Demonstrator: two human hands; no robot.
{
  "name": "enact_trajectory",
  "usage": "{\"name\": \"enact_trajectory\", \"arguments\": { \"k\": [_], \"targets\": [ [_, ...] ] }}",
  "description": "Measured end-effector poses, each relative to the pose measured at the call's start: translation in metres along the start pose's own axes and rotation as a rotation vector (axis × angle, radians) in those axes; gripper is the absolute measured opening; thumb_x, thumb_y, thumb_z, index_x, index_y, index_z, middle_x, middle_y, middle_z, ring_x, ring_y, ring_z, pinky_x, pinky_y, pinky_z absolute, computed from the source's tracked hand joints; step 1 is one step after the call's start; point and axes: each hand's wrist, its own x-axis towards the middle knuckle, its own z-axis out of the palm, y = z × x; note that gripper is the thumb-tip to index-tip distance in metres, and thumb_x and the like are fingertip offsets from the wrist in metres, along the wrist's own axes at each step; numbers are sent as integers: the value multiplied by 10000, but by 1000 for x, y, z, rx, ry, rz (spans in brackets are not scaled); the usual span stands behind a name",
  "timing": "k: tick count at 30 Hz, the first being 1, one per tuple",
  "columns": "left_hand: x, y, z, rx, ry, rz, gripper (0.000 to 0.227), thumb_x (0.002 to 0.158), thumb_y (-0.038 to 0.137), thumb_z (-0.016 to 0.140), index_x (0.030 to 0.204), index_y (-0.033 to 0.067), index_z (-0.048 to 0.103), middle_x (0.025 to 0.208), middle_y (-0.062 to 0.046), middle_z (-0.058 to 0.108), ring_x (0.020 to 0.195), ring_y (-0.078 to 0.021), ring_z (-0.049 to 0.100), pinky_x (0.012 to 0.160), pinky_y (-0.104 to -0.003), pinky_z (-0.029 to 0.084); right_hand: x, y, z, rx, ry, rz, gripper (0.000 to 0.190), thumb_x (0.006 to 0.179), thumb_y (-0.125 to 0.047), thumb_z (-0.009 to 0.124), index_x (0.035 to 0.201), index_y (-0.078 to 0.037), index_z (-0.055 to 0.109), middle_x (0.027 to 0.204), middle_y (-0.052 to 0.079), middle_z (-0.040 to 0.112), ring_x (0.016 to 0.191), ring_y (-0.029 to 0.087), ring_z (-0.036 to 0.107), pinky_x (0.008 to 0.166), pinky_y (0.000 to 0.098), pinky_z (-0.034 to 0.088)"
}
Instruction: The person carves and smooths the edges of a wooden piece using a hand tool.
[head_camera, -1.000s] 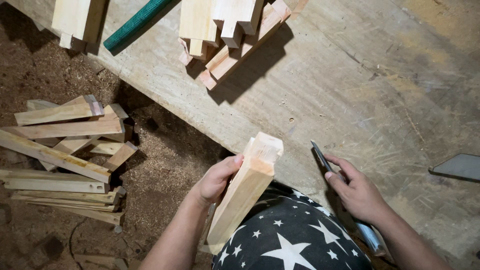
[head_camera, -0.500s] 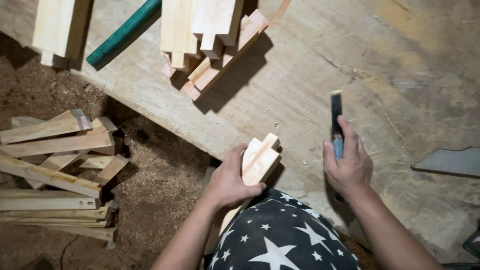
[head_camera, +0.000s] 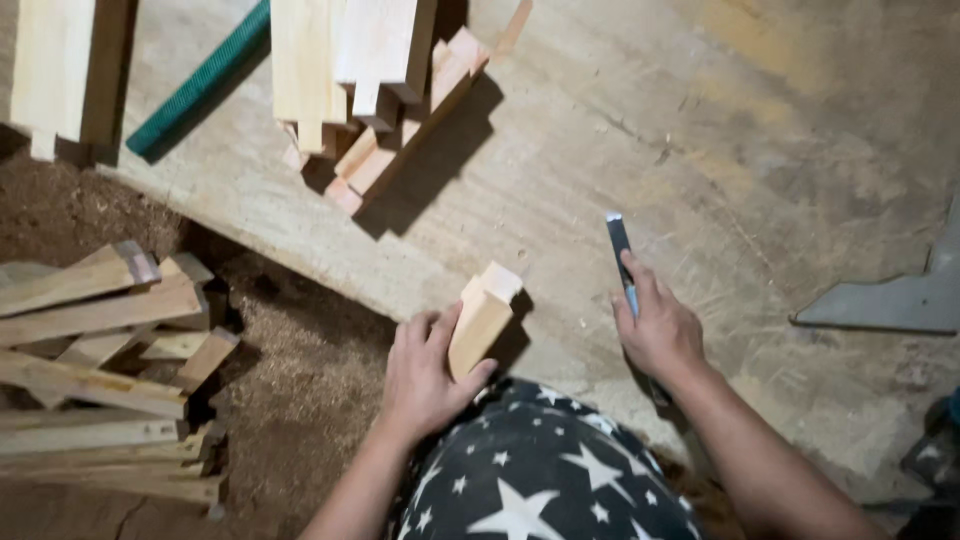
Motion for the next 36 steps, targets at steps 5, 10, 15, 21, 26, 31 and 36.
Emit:
{"name": "enact_trajectory", "arguments": {
  "k": [5,10,15,21,26,31,36],
  "targets": [
    [3,7,-1,29,-61,-28,988,669,204,850,1530,146,369,1357,-158,478,1249,-356,472,1039,-474,426,-16,-17,-16,113,-90,72,580,962,-329,614,1503,-229,432,1018,217,713,893,432,682,772,505,545],
    [6,23,16,167,-74,9,1123,648,218,879,1583,136,263,1473,-207,392,1237,-399,445,1003,-531,400,-32,-50,-60,601,-558,496,464,1026,-318,529,1489,-294,520,679,19,595,487,123,535,467,288,481],
    [8,31,8,114,-52,16,1117,651,243,887,1575,224,259,1457,-181,401,1219,-395,451,949,-555,407,-45,-71,-86,666,-779,484,525,1012,-282,529,1536,-272,500,684,12,552,467,116,518,449,276,453],
    [18,39,9,185,-185,-57,1165,640,272,891,1588,263,215,1454,-187,374,1209,-394,431,896,-551,404,-39,-70,-85,682,-886,556,516,1022,-305,493,1537,-276,481,681,16,560,446,117,499,430,277,426],
    [20,40,7,190,-256,-99,1170,655,275,903,1586,263,193,1436,-233,367,1199,-410,427,895,-563,401,-32,-60,-77,780,-940,603,562,1011,-299,492,1572,-290,457,658,26,568,416,124,478,398,285,399],
    [22,41,7,176,-255,-108,1200,638,253,905,1607,270,198,1413,-230,391,1196,-408,439,902,-559,401,-25,-50,-72,683,-983,605,580,1004,-305,521,1583,-295,484,649,0,548,461,111,483,455,265,417],
    [23,39,9,164,-246,-100,1226,615,247,913,1621,274,213,1445,-225,407,1189,-416,441,914,-563,398,-22,-47,-66,861,-988,499,550,985,-217,528,1531,-157,500,643,-30,498,558,76,447,513,245,379]
  ]
}}
